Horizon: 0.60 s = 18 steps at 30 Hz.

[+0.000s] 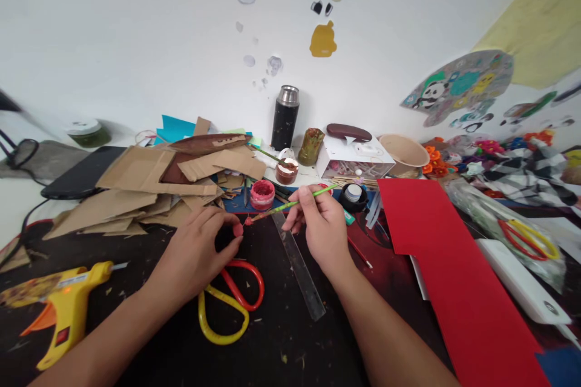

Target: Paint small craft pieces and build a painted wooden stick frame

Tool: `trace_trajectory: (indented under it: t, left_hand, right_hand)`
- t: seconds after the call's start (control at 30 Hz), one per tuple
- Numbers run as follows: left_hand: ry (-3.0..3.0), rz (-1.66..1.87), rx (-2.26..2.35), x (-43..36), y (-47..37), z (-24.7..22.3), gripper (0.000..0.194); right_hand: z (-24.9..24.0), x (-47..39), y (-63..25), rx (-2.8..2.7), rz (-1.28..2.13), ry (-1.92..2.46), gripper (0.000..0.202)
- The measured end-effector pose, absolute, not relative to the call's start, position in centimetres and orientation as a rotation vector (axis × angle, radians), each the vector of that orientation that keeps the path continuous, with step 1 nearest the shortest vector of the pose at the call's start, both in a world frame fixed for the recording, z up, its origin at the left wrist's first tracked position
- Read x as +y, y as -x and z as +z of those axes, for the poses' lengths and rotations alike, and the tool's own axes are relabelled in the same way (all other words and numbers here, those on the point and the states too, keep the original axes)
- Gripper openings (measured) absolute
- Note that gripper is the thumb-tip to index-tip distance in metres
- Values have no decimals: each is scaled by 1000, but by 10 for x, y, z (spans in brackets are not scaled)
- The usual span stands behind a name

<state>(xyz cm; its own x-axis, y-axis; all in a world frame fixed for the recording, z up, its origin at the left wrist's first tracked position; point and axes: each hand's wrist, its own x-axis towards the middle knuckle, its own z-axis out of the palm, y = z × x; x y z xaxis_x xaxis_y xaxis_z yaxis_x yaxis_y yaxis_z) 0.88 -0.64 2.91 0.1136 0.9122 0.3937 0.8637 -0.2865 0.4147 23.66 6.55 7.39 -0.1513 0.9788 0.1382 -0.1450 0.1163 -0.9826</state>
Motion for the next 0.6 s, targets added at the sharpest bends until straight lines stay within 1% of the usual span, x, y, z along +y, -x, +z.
trace_trajectory:
  t: [0.27, 0.5, 0.6]
  left_hand:
    - [-2287, 849, 1793, -5, -14, 21, 14]
    - [-2295, 857, 1758, -4, -14, 13, 16]
    - [-2333, 875, 1777, -3, -12, 4, 23]
  right_hand:
    - [74, 75, -243, -1111, 1266, 913, 50]
    - [70, 82, -245, -1026, 1179, 923, 55]
    - [68, 84, -242, -1025, 1129, 966, 57]
